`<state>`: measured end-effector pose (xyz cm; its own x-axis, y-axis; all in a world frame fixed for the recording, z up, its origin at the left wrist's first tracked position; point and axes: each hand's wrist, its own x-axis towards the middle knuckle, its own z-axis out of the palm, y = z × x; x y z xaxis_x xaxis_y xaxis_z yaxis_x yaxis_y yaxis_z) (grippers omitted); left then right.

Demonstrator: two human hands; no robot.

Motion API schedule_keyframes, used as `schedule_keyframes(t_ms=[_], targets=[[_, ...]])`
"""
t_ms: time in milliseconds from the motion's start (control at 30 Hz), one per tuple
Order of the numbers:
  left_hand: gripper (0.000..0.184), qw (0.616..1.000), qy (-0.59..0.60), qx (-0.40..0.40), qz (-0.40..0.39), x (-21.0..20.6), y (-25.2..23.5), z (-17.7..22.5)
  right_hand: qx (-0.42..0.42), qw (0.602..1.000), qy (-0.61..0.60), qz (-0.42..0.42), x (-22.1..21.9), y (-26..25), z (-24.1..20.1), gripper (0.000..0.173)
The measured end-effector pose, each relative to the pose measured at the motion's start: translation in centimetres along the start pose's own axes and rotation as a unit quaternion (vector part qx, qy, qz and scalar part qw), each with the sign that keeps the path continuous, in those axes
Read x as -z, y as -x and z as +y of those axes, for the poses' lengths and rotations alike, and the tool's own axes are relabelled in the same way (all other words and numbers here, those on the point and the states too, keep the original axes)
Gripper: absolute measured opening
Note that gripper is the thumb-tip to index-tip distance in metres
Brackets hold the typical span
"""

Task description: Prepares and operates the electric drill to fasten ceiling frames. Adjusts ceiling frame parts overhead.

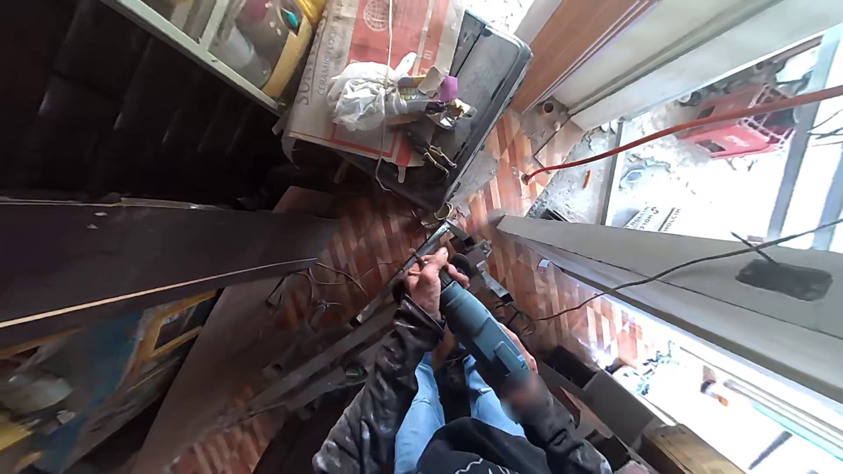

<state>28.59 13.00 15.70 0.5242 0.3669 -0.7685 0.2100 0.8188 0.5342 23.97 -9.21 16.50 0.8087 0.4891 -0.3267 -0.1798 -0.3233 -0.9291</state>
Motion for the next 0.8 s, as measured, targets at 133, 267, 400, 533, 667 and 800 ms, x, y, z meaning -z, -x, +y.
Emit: schedule_keyframes(t_ms=[133, 267, 400, 533, 667, 800], targets=[[0.046, 0.981, -0.191, -0.032, -0.03, -0.1, -6.3, -0.3, -0.12, 0.98, -0.149, 0.049, 0.9, 0.8, 4.7, 0.055], [0.032, 0.807, -0.53, -0.253, 0.066, 3.5, -21.3, 1.0, -0.161, 0.964, -0.196, 0.076, 3.5, -0.2, 6.9, 0.043], [0.032, 0.648, -0.717, -0.256, 0.04, 4.1, -35.2, 4.3, -0.2, 0.953, -0.219, 0.061, 6.4, -1.9, 9.9, 0.035], [0.041, 0.608, -0.776, -0.157, 0.07, 3.4, -44.3, 6.5, -0.193, 0.946, -0.253, 0.055, 7.7, -3.0, 14.8, 0.031], [0.046, 0.587, -0.792, -0.135, 0.105, 3.6, -49.2, 6.3, -0.17, 0.937, -0.301, 0.05, 8.6, -4.3, 17.5, 0.037], [0.046, 0.544, -0.821, -0.093, 0.146, 2.4, -51.8, 6.7, -0.177, 0.93, -0.322, 0.03, 9.5, -5.6, 19.0, 0.035]])
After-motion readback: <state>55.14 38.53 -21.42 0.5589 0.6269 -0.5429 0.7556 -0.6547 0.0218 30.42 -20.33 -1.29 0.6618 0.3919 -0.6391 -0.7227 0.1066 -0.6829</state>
